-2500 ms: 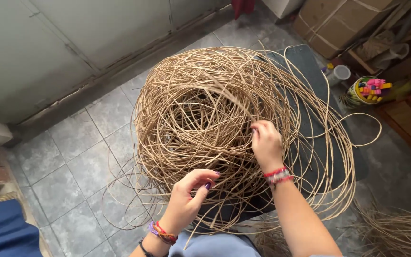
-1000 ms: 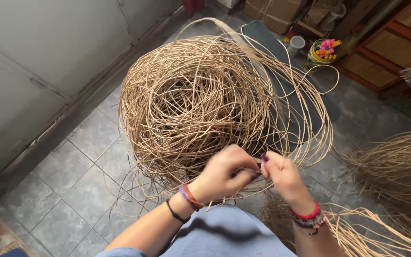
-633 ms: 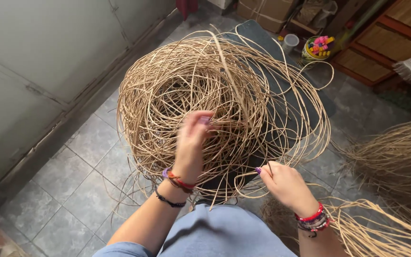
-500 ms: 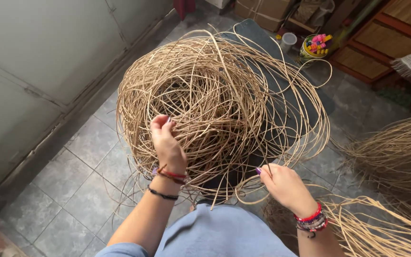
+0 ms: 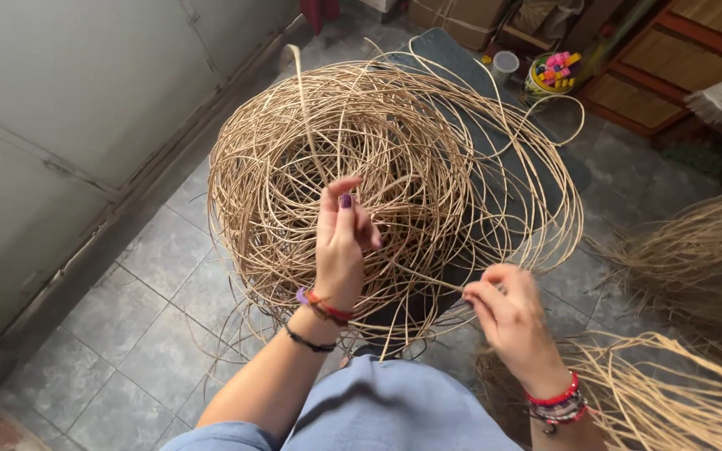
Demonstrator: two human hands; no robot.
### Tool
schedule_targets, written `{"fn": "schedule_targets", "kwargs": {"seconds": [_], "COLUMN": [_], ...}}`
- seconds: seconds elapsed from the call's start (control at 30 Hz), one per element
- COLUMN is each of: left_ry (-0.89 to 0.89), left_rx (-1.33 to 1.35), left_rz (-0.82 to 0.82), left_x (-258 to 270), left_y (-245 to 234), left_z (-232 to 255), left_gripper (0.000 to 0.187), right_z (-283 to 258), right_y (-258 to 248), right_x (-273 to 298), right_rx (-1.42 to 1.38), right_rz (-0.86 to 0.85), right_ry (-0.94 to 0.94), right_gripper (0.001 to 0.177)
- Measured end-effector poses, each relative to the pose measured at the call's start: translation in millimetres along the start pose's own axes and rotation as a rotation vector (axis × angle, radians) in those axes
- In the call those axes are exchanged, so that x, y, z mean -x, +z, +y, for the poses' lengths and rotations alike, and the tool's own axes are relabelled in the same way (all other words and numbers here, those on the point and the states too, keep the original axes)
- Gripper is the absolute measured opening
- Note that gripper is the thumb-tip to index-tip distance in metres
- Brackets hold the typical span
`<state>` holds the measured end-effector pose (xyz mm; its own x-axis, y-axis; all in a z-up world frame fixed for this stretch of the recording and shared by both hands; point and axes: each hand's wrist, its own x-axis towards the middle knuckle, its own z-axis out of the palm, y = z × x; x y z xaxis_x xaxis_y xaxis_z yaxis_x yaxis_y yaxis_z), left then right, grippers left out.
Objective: Tying and weaving natural fiber strands onto a circular frame to create a decorative item
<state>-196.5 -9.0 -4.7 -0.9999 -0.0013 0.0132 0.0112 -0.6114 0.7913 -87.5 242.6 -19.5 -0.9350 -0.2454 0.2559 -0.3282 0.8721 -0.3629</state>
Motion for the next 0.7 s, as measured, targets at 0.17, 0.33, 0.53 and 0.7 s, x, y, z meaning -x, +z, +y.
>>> {"fn": "schedule_targets", "kwargs": {"seconds": [0.17,0.33,0.53,0.7], "left_ry": [-0.001,-0.024,-0.043,-0.583], "left_rx": [-0.782,-1.408,-1.155,0.316], "left_rz": [-0.281,-0.644,-0.955,-0.555], "left_x": [33.7,60.7,54.6,37.5], "left_y": [4.9,-8.1,2.7,34.6], "left_z": [0.6,-32.7,-25.7,-25.2], "left_gripper": [0.031,0.015,0.02,0.06], "right_z": [-20.8,-36.1,-26.9,-43.4], "right_y": [-4.3,2.5,29.9,-8.1], "right_x": [-9.9,-35.4,-27.3,-10.0], "right_rx": [-0.001,-0.814,-1.502,-0.657], "right_rz": [0.077,-0.151,0.145,-0.209], "right_ry": [0.199,0.464,0.503,0.291], "right_gripper": [0.021,0.053,0.021,0.03]}}
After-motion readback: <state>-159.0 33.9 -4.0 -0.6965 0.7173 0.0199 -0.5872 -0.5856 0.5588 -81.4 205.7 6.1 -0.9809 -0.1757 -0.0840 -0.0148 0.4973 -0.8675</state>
